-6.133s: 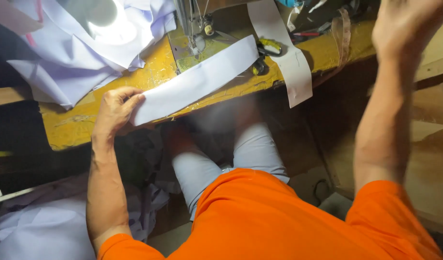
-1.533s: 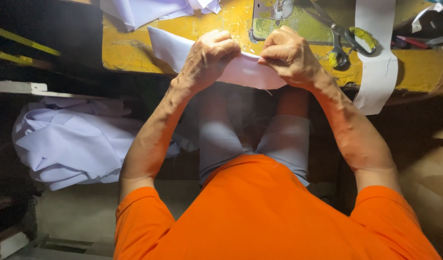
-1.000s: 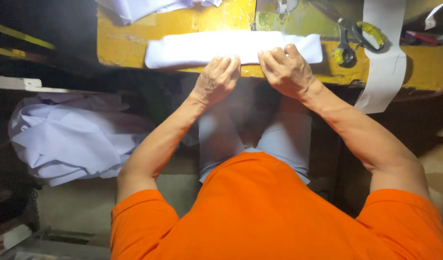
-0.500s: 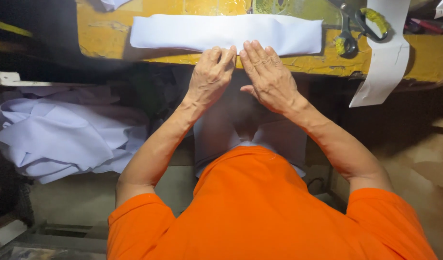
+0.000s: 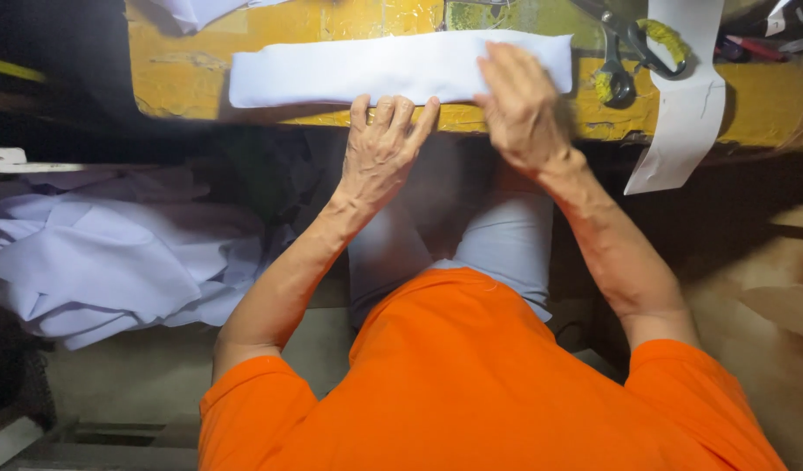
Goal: Preparing fabric pieces by folding and trimming them with scissors at a sewing workstation.
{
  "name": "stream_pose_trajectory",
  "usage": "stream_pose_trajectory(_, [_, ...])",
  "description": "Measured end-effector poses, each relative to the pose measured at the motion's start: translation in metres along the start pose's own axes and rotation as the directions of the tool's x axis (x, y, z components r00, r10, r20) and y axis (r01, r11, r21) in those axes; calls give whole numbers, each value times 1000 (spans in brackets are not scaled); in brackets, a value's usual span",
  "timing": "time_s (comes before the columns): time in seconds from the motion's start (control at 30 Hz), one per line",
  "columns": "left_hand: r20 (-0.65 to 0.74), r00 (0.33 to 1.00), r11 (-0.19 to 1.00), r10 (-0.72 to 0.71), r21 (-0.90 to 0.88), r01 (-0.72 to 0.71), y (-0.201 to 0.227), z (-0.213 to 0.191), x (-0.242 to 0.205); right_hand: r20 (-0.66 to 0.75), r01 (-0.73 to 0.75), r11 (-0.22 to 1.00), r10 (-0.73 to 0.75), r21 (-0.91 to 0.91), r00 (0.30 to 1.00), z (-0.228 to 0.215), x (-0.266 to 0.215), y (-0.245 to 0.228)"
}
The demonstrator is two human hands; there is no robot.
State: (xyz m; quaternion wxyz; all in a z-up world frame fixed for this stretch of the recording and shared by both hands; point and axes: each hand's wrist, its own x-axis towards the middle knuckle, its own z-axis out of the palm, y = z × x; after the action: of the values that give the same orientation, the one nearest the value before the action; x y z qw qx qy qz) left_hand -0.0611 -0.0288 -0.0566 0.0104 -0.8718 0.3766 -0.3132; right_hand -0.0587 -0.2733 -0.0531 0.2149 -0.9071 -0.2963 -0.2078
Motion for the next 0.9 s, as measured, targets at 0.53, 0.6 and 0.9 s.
stream_pose_trajectory(0.53, [3, 1000, 997, -3, -82, 3, -5, 0, 4, 2, -37, 999, 37, -33, 999, 18, 42, 46])
stream_pose_trajectory(0.6, [0, 1000, 996, -4, -87, 4, -5, 1, 4, -30, -29, 999, 28, -27, 999, 23, 39, 46])
stream_pose_trajectory(0.9, [-14, 999, 992, -32, -121, 30, -3, 8, 5, -36, -48, 963, 40, -264, 999, 19, 34, 31])
